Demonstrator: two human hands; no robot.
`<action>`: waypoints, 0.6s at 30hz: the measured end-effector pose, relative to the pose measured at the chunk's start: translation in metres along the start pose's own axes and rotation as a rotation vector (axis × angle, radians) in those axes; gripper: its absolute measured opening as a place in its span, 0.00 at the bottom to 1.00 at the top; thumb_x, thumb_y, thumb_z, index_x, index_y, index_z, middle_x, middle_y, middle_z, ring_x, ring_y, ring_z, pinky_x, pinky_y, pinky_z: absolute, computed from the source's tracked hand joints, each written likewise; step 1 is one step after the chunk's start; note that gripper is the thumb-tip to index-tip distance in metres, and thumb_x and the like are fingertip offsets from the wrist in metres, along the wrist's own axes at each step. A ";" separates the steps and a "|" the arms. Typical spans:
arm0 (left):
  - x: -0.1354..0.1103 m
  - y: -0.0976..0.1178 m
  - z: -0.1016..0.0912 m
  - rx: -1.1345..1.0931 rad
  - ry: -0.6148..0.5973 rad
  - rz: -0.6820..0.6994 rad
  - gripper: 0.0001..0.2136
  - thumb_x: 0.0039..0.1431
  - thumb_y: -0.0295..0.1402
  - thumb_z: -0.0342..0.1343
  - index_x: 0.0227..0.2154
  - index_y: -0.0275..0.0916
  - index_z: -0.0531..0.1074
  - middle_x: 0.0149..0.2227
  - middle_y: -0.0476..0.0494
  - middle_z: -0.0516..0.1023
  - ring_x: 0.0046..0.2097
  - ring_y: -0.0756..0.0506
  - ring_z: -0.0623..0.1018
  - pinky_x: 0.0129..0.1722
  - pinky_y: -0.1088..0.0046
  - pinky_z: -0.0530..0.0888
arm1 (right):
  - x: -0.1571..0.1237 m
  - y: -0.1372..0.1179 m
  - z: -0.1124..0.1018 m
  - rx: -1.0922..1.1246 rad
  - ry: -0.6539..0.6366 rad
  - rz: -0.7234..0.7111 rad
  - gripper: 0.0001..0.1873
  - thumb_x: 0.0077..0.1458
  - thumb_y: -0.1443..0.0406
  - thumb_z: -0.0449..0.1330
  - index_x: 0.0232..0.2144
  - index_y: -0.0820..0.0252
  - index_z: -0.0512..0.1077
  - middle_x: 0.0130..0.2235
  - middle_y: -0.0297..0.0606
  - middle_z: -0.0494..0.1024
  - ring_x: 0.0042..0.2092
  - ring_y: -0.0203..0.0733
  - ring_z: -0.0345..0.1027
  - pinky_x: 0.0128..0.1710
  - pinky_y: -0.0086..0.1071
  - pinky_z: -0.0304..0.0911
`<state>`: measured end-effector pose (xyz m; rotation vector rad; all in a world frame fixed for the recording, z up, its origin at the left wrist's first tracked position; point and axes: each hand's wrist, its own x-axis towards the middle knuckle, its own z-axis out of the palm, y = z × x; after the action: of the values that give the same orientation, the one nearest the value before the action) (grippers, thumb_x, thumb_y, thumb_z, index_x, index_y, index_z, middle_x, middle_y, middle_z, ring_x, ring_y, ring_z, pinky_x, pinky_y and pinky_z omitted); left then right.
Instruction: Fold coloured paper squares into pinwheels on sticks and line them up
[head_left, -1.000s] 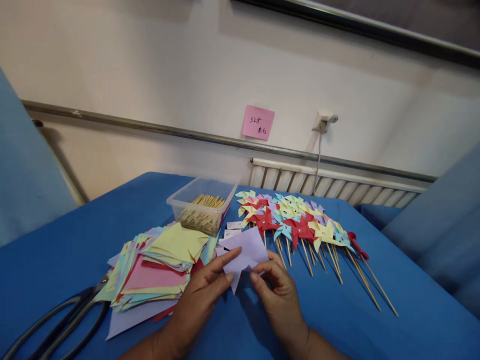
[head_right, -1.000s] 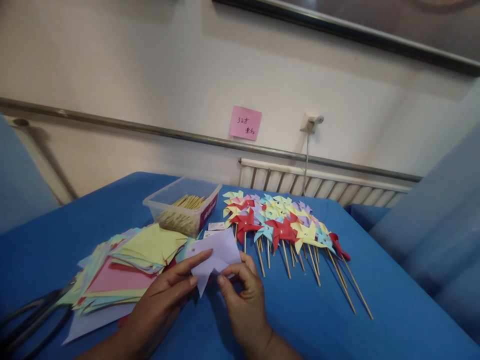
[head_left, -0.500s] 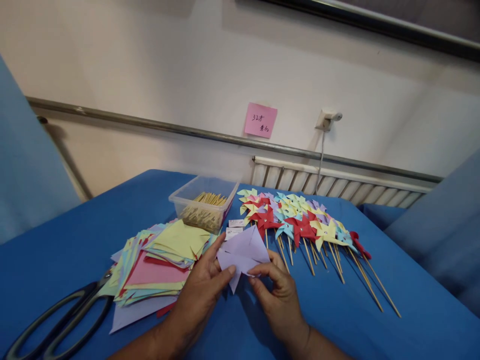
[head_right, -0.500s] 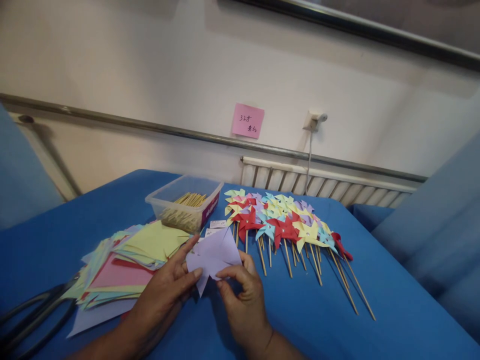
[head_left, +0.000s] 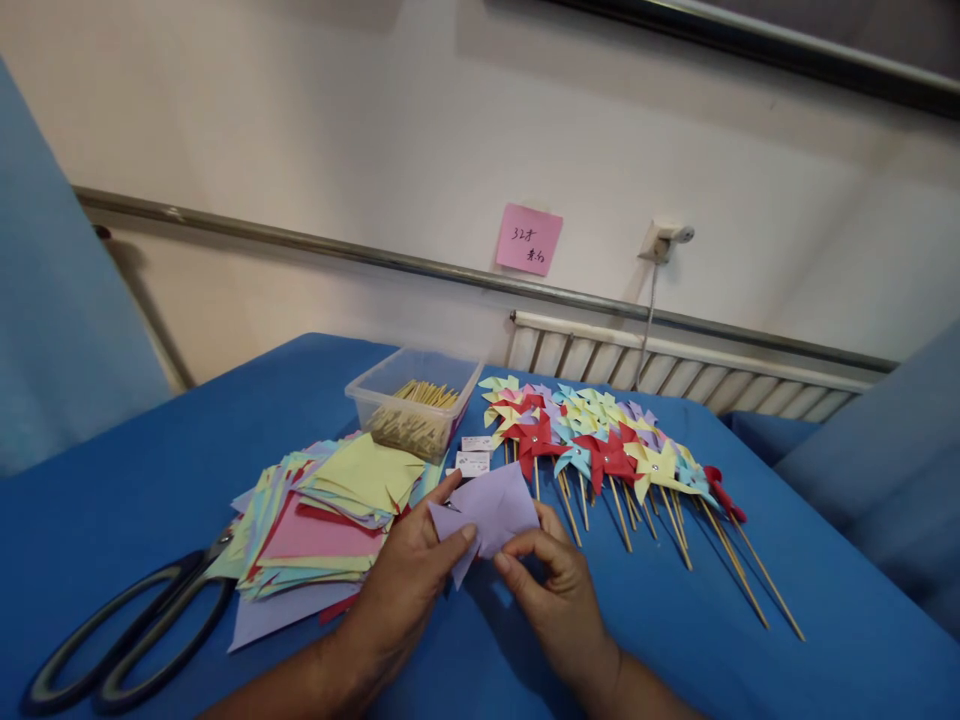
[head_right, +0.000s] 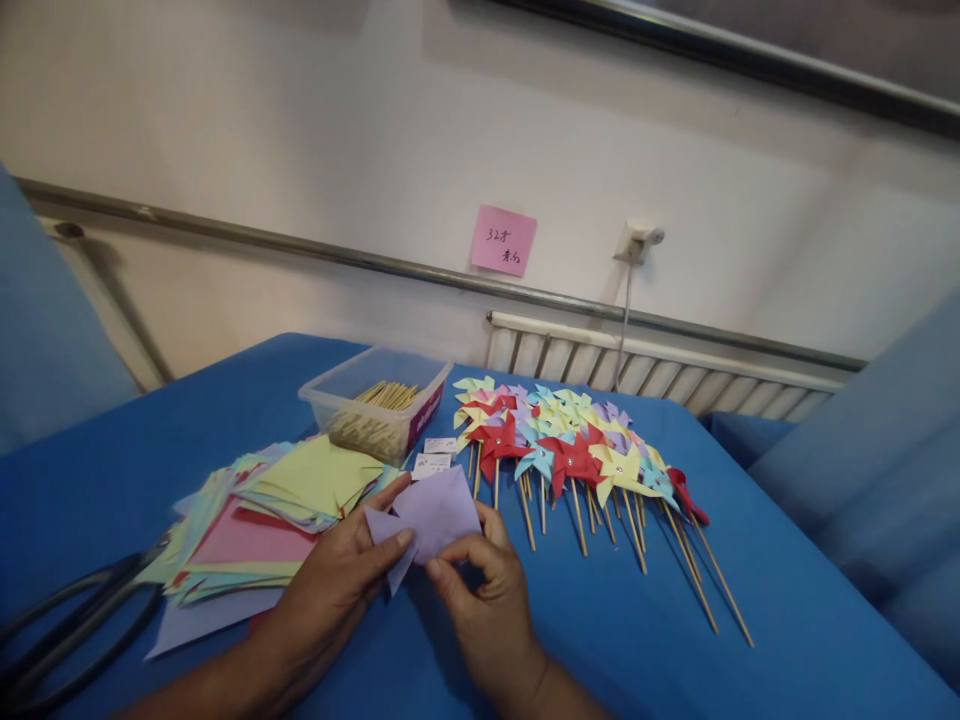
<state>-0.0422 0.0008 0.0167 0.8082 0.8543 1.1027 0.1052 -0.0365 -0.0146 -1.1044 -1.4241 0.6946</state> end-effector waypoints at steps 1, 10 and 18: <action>0.000 -0.001 0.000 0.015 0.001 0.001 0.39 0.42 0.30 0.66 0.59 0.37 0.58 0.46 0.39 0.78 0.50 0.39 0.74 0.49 0.66 0.69 | 0.000 0.001 0.000 -0.003 0.004 0.018 0.06 0.51 0.64 0.61 0.24 0.58 0.73 0.38 0.38 0.71 0.43 0.43 0.66 0.41 0.32 0.63; -0.003 -0.002 0.002 0.106 0.005 -0.012 0.40 0.39 0.31 0.67 0.58 0.38 0.59 0.51 0.39 0.75 0.50 0.39 0.74 0.50 0.67 0.68 | 0.002 0.002 0.001 -0.046 0.019 0.070 0.09 0.52 0.64 0.60 0.21 0.60 0.69 0.31 0.34 0.68 0.32 0.36 0.63 0.32 0.28 0.59; -0.003 -0.002 0.002 0.271 0.000 0.026 0.39 0.40 0.31 0.67 0.57 0.36 0.60 0.50 0.39 0.75 0.48 0.40 0.75 0.48 0.68 0.69 | 0.001 0.005 0.002 -0.058 0.006 0.082 0.10 0.51 0.65 0.60 0.20 0.61 0.68 0.28 0.32 0.66 0.30 0.34 0.61 0.30 0.27 0.56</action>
<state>-0.0402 -0.0027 0.0161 1.0461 1.0094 1.0222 0.1048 -0.0334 -0.0194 -1.2150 -1.4079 0.7115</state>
